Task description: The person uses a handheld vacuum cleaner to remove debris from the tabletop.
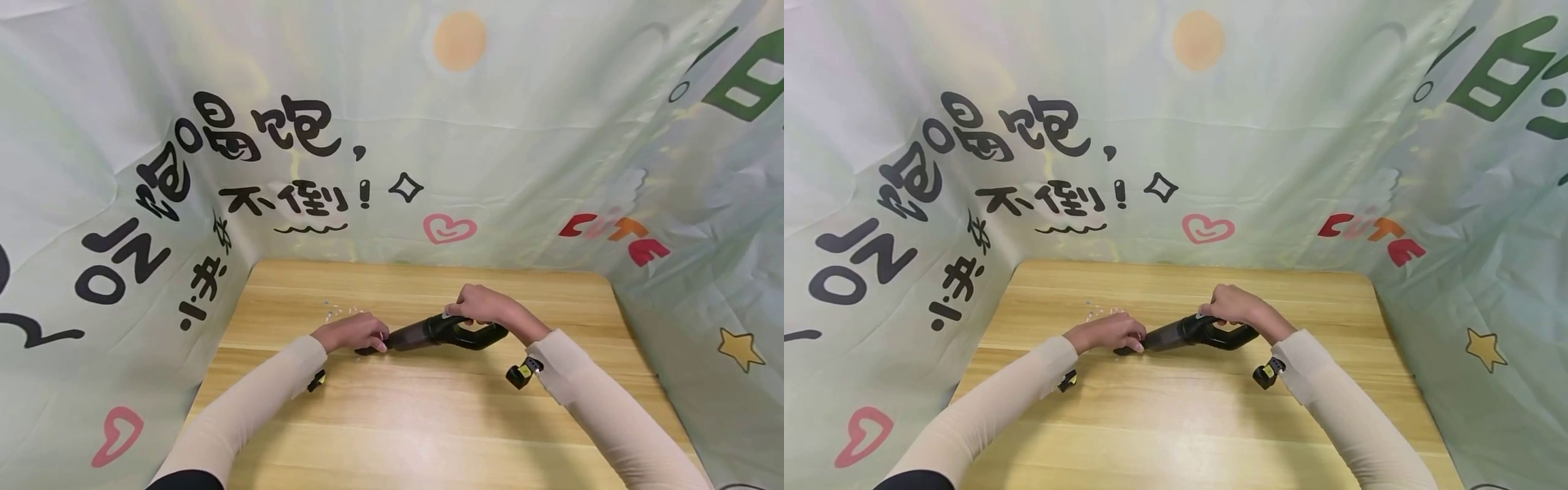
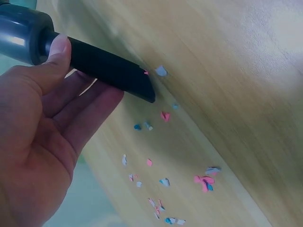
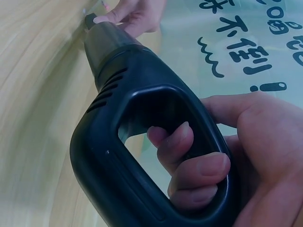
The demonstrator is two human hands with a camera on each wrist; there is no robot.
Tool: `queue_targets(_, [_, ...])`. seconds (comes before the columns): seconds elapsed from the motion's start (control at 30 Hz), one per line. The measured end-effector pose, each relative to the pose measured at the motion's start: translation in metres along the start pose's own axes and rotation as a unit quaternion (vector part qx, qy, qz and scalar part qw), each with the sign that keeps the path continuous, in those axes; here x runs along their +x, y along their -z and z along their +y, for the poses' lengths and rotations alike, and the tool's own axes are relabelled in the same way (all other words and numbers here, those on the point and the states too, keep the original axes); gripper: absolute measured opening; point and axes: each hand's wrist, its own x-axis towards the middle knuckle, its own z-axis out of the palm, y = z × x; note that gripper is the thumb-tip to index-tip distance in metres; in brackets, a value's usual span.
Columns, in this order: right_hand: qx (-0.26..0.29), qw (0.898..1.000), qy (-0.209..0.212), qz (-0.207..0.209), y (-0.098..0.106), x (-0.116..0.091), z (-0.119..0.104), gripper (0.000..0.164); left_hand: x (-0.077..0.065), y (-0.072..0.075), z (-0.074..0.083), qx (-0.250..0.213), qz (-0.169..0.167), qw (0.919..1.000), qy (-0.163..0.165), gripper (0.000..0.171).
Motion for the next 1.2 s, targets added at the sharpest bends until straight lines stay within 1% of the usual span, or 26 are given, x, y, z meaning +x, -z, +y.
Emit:
queue_targets(0.13, [0.015, 1.0, -0.003, -0.006, 0.0, -0.001, 0.002, 0.053, 0.001, -0.002, 0.001, -0.006, -0.004, 0.9999, -0.009, 0.015])
queue_targets(0.3, [0.013, 1.0, 0.002, 0.0, -0.002, -0.005, 0.002, 0.054, 0.001, -0.006, 0.001, -0.004, -0.005, 0.9997, -0.023, 0.016])
queue_targets(0.4, [0.005, 1.0, 0.023, 0.015, -0.006, -0.007, 0.001, 0.055, -0.001, -0.008, 0.001, 0.009, 0.01, 0.9997, -0.02, 0.016])
queue_targets(0.53, [-0.005, 0.998, 0.05, 0.036, -0.013, -0.012, -0.003, 0.054, -0.005, -0.008, 0.001, 0.016, 0.043, 0.9988, -0.017, 0.017])
queue_targets(0.6, [-0.008, 0.998, 0.052, 0.043, -0.016, -0.014, -0.004, 0.052, -0.007, -0.009, 0.001, 0.016, 0.054, 0.9983, -0.017, 0.018])
queue_targets(0.83, [-0.009, 0.996, 0.068, 0.05, -0.026, -0.02, -0.006, 0.047, -0.014, -0.015, 0.002, -0.017, 0.059, 0.9981, -0.006, 0.021])
queue_targets(0.97, [-0.014, 0.995, 0.092, 0.049, -0.031, -0.023, -0.008, 0.045, -0.018, -0.015, 0.002, -0.005, 0.067, 0.9977, -0.005, 0.022])
queue_targets(1.07, [-0.021, 0.992, 0.11, 0.053, -0.033, -0.025, -0.011, 0.046, -0.02, -0.016, 0.0, 0.003, 0.07, 0.9975, -0.004, 0.023])
queue_targets(1.2, [-0.032, 0.991, 0.12, 0.059, -0.033, -0.026, -0.015, 0.048, -0.02, -0.015, -0.001, -0.008, 0.073, 0.9973, -0.006, 0.021])
